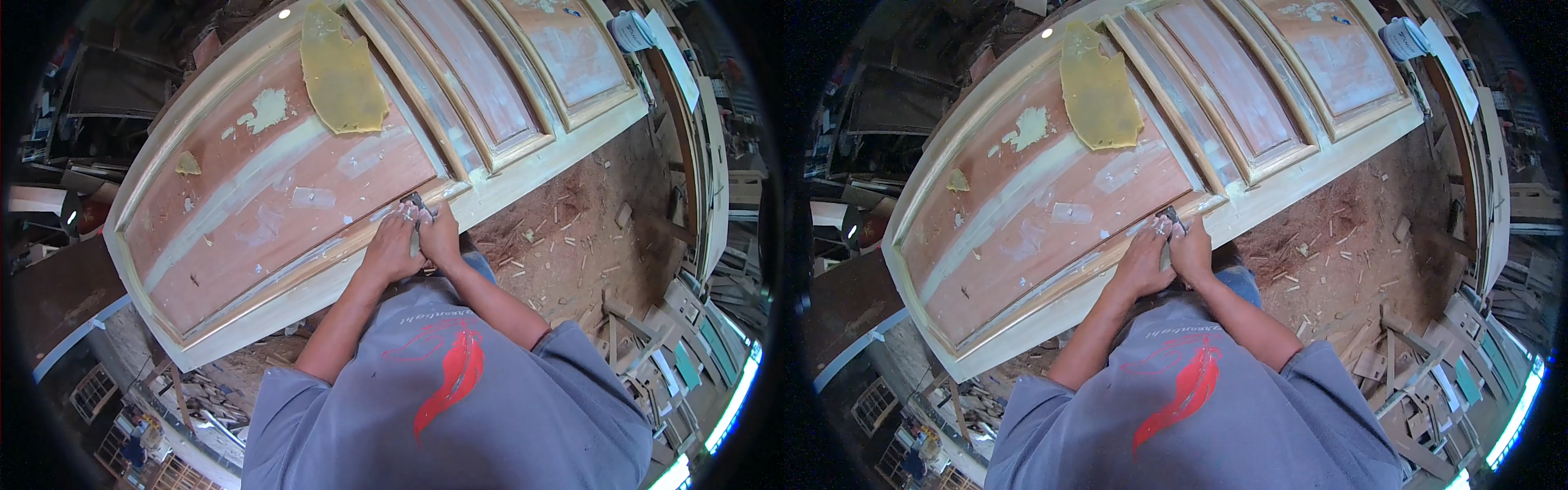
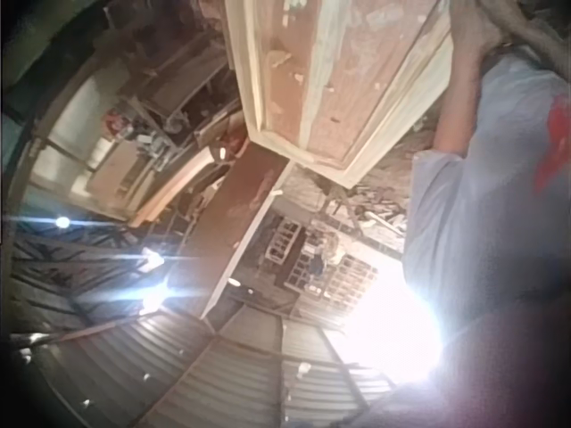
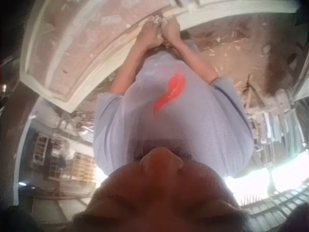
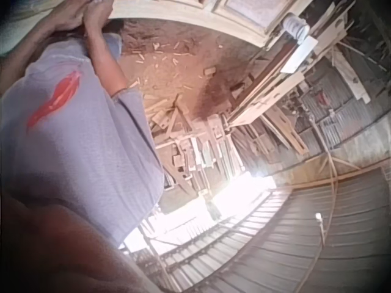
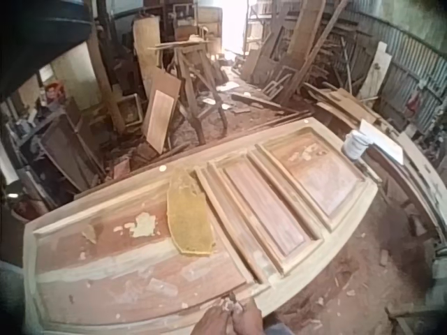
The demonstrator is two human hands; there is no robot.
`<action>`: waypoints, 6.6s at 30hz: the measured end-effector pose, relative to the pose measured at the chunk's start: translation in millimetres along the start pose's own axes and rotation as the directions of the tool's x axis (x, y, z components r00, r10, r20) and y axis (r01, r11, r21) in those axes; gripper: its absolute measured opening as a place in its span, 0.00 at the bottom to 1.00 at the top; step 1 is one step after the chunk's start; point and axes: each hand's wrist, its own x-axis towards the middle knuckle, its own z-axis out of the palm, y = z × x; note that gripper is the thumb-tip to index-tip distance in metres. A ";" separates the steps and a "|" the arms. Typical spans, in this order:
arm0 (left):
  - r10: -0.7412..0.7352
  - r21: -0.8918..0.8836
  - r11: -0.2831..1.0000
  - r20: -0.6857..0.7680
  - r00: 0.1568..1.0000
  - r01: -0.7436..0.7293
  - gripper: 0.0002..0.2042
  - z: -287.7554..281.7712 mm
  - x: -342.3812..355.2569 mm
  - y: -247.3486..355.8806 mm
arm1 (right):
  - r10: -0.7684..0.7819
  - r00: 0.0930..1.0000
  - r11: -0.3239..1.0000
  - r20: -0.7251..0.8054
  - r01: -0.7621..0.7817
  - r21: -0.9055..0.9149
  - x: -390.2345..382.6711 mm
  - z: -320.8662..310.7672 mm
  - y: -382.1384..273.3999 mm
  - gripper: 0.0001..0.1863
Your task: The person scrapes filler from the grooves of a wooden door using a scraper and then mixes a small amount of material from a tin and a tube on a rectangular board.
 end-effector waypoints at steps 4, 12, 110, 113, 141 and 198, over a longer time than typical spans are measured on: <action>0.004 -0.015 1.000 -0.028 1.000 -0.005 0.45 5.5 -13.8 -10.3 | 0.009 0.999 0.998 0.032 -0.007 -0.069 -7.8 7.8 5.2 0.15; -0.022 -0.048 0.999 0.000 1.000 0.022 0.45 2.3 -19.8 -22.3 | 0.062 0.998 0.991 0.018 -0.059 -0.120 -14.4 19.1 -7.1 0.15; -0.048 -0.011 0.999 -0.010 0.999 0.048 0.47 -26.1 -121.1 -86.0 | 0.046 0.983 0.999 0.178 -0.047 0.002 -86.0 102.4 -23.4 0.17; -0.039 -0.072 0.997 0.021 0.999 0.040 0.46 -34.2 -123.0 -89.9 | 0.092 0.986 0.994 0.137 -0.084 -0.067 -90.5 111.4 -24.6 0.17; 0.039 -0.054 0.998 0.024 0.999 -0.038 0.50 -30.2 -123.6 -106.1 | -0.001 0.998 1.000 0.067 0.002 -0.013 -95.1 118.1 -23.1 0.15; 0.223 0.428 0.902 -0.339 0.914 -0.062 0.11 -46.7 -52.9 -138.9 | 0.037 0.999 0.998 0.025 -0.035 -0.052 -71.3 82.9 -19.1 0.16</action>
